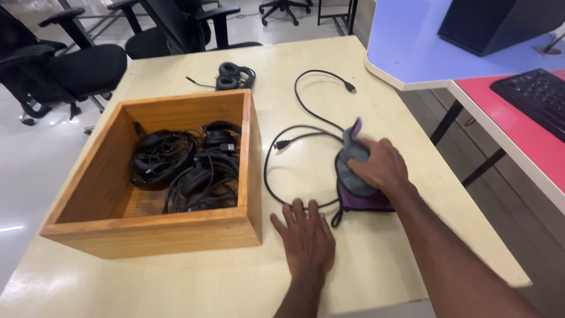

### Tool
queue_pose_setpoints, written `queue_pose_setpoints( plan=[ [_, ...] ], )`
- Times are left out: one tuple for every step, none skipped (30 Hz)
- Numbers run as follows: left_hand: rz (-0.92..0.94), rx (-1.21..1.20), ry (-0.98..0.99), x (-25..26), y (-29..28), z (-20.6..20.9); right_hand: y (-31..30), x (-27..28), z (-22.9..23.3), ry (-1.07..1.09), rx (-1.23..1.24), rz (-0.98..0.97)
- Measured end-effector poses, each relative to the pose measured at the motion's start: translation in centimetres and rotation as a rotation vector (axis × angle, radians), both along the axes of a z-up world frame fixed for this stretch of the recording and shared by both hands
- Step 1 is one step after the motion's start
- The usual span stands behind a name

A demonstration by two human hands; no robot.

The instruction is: The person wipes down an office desk using a purple cloth, moving headphones and a wooden box out of the way, and then continues wiping the surface near a computer tower and monitor.

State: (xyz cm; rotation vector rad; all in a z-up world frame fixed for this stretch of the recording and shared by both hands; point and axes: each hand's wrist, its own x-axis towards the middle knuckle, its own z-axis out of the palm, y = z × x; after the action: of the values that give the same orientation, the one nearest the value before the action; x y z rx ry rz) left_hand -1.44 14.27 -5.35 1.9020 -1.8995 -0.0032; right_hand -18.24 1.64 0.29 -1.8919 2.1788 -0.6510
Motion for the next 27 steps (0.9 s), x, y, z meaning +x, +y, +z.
queue_pose_setpoints(
  plan=[
    [-0.001,0.027,0.017,0.1,-0.3,0.2,-0.3,0.3,0.2,0.025,0.089,0.007],
    [-0.005,0.065,0.033,0.0,-0.3,0.2,-0.1,0.5,0.0,0.049,0.189,0.009],
    [-0.01,0.103,0.05,0.0,-0.2,0.1,0.3,0.5,-0.4,0.07,0.177,0.064],
    [-0.009,0.099,0.054,0.1,-0.4,0.1,0.7,0.3,-0.6,0.096,0.16,0.126],
    [-0.008,0.096,0.057,0.2,-0.6,0.1,1.0,0.2,-0.8,0.122,0.144,0.188],
    [-0.006,0.092,0.056,0.4,-1.0,0.1,0.9,0.0,-0.8,0.121,0.105,0.301],
    [0.026,0.09,0.103,0.7,-1.7,0.1,0.6,-0.4,-0.6,0.119,0.065,0.413],
    [0.05,0.088,0.145,1.1,-2.7,0.2,0.4,-0.8,-0.3,0.112,0.023,0.516],
    [0.073,0.087,0.187,1.5,-3.8,0.2,0.2,-0.8,-0.1,0.019,0.089,0.541],
    [0.064,0.01,0.263,1.4,-4.9,0.1,0.4,-1.3,0.1,-0.063,0.161,0.55],
    [0.056,-0.065,0.341,1.6,-6.0,0.1,0.6,-1.6,0.4,-0.146,0.231,0.559],
    [0.072,-0.146,0.42,2.0,-6.7,0.2,0.8,-1.4,0.9,-0.215,0.209,0.587],
    [0.039,-0.164,0.462,2.1,-7.2,0.3,1.1,-1.0,1.3,-0.283,0.188,0.614],
    [0.0,-0.185,0.497,2.0,-8.0,0.7,1.2,-0.4,1.5,-0.246,0.179,0.614],
    [-0.04,-0.206,0.532,1.6,-8.6,1.2,1.3,0.0,1.6,-0.209,0.171,0.614],
    [-0.012,-0.159,0.569,0.8,-9.0,1.7,1.4,0.4,1.5,-0.196,0.137,0.567],
    [0.015,-0.111,0.606,0.1,-9.2,2.3,1.5,0.9,1.3,-0.182,0.103,0.519],
    [0.058,-0.063,0.636,-0.2,-9.3,3.0,1.3,1.4,1.1,-0.173,0.074,0.485],
    [0.057,-0.161,0.609,-0.6,-9.7,3.5,0.8,1.2,1.1,-0.192,0.056,0.463],
    [0.059,-0.253,0.583,-1.4,-9.9,3.9,0.5,0.8,0.9,-0.209,0.044,0.441],
    [0.059,-0.345,0.556,-2.0,-10.2,4.0,0.1,0.4,0.7,-0.227,0.033,0.418],
    [0.084,-0.406,0.584,-2.9,-10.5,4.1,-0.4,-0.2,0.6,-0.217,-0.129,0.437],
    [0.109,-0.468,0.611,-3.6,-10.9,4.0,-1.1,-0.7,0.8,-0.206,-0.29,0.455],
    [0.141,-0.537,0.632,-3.8,-11.2,4.0,-1.6,-0.6,1.2,-0.199,-0.455,0.481],
    [0.171,-0.532,0.682,-4.0,-11.5,3.8,-1.9,-0.7,1.8,-0.241,-0.422,0.452],
    [0.192,-0.527,0.734,-4.4,-12.1,3.7,-2.4,-1.2,2.8,-0.282,-0.391,0.416],
    [0.214,-0.521,0.786,-4.7,-12.7,3.5,-2.9,-1.6,4.0,-0.322,-0.36,0.381]
  ],
)
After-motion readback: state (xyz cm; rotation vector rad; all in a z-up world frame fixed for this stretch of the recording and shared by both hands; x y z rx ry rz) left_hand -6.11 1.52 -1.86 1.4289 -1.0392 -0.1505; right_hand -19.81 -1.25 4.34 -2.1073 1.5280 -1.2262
